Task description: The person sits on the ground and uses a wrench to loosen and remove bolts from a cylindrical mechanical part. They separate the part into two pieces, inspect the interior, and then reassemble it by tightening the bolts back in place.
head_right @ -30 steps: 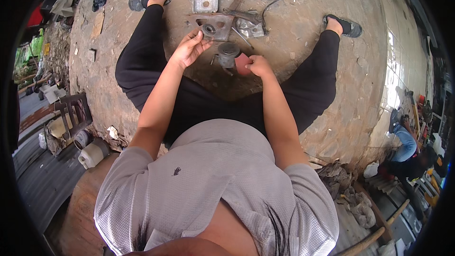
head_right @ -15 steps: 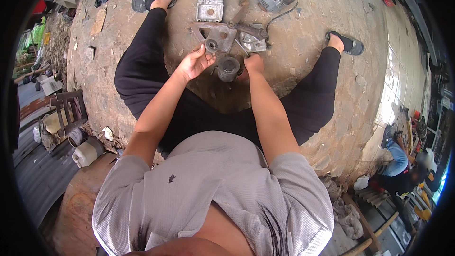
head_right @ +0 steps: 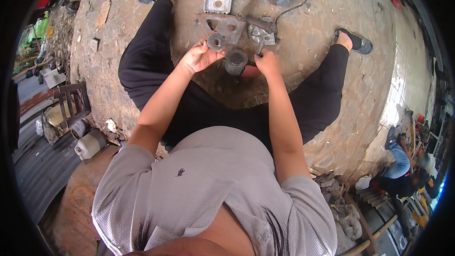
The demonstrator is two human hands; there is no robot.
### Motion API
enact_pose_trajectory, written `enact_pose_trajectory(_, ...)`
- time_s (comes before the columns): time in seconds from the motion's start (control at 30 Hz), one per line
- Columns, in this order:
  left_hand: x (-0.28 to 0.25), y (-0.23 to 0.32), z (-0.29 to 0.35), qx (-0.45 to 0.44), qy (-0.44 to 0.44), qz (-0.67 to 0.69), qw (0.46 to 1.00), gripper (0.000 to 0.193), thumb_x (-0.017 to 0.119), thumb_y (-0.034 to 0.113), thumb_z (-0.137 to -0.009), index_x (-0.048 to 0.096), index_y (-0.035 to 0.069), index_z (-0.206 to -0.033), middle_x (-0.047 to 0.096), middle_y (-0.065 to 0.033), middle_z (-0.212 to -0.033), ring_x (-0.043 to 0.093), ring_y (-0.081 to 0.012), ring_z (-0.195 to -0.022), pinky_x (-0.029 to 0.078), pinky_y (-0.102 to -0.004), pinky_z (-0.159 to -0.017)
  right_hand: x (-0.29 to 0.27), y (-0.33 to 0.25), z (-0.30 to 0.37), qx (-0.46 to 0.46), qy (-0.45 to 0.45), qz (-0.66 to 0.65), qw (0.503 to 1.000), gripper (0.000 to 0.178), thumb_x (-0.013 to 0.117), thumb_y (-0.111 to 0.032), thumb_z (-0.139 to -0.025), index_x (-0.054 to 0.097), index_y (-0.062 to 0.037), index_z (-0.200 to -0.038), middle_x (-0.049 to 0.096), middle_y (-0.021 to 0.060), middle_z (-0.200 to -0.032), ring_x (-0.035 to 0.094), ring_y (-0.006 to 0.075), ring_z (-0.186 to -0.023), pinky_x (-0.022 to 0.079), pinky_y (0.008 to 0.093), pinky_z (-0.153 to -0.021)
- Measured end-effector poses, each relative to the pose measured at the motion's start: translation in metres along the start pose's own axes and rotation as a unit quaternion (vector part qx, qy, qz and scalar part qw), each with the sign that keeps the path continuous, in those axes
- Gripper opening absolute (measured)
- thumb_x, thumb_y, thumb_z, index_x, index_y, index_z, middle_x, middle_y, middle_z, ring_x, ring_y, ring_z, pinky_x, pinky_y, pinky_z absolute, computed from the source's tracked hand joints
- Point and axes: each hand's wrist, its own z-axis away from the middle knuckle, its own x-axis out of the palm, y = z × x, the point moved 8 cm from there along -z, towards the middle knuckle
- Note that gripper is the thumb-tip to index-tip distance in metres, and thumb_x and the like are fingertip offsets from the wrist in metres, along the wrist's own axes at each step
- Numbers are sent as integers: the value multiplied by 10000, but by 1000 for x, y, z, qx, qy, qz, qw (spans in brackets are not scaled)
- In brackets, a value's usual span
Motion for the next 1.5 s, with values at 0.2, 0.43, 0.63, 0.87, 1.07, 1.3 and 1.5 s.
enact_pose_trajectory(0.2, 7, -7, 0, 1, 42, -100, 994, 506, 720, 304, -1002, 551, 102, -1434, 638, -62, -1319, 624, -207, -1180, 523, -420, -1007, -73, -58, 89, -120, 47, -433, 892, 178, 653, -145, -1016, 722, 16, -986, 723, 67, -845, 665, 118, -810, 515, 288, -723)
enact_pose_trajectory(0.43, -16, -8, 0, -10, 223, -288, 931, 446, 600, 341, -1081, 568, 37, -1406, 662, -69, -1269, 640, -167, -1126, 545, -369, -1000, -58, -44, 65, -155, 63, -541, 824, 124, 707, -85, -1001, 692, 9, -1080, 734, 71, -922, 694, 132, -881, 542, 267, -812)
enact_pose_trajectory(0.63, -29, -21, -1, -73, 241, -286, 924, 506, 565, 400, -1089, 544, 30, -1434, 663, -75, -1288, 644, -185, -1139, 534, -393, -1017, -36, -54, 57, -197, -47, -546, 813, 168, 712, -132, -1007, 711, 9, -1098, 776, 84, -965, 720, 151, -904, 565, 294, -826)
enact_pose_trajectory(0.87, -41, -29, 0, -96, 266, -223, 933, 502, 544, 414, -1094, 532, 49, -1437, 666, -60, -1307, 649, -220, -1170, 512, -451, -1052, -31, -51, 47, -184, -61, -493, 848, 155, 722, -141, -997, 739, 3, -1053, 778, 64, -954, 713, 153, -879, 543, 302, -799)
enact_pose_trajectory(1.07, -49, -29, 2, -100, 275, -227, 929, 452, 521, 393, -1106, 540, 69, -1420, 671, -58, -1293, 652, -215, -1162, 520, -427, -1035, -29, -56, 41, -199, -51, -499, 842, 180, 716, -123, -1002, 722, 20, -1110, 772, 87, -997, 720, 151, -938, 555, 289, -847)
enact_pose_trajectory(1.3, -51, -30, 2, -106, 264, -214, 934, 463, 554, 380, -1094, 547, 48, -1417, 677, -61, -1284, 658, -203, -1154, 540, -406, -1003, -17, -40, 34, -153, -47, -515, 842, 179, 698, -125, -1012, 722, 1, -1137, 773, 74, -1002, 693, 132, -952, 532, 273, -841)
enact_pose_trajectory(1.5, -53, -34, 2, -108, 255, -242, 930, 501, 565, 390, -1088, 534, 37, -1441, 681, -61, -1274, 657, -185, -1138, 544, -387, -986, -15, -42, 32, -157, -31, -488, 858, 190, 713, -154, -1009, 715, 10, -1104, 765, 70, -971, 698, 133, -911, 540, 279, -824)
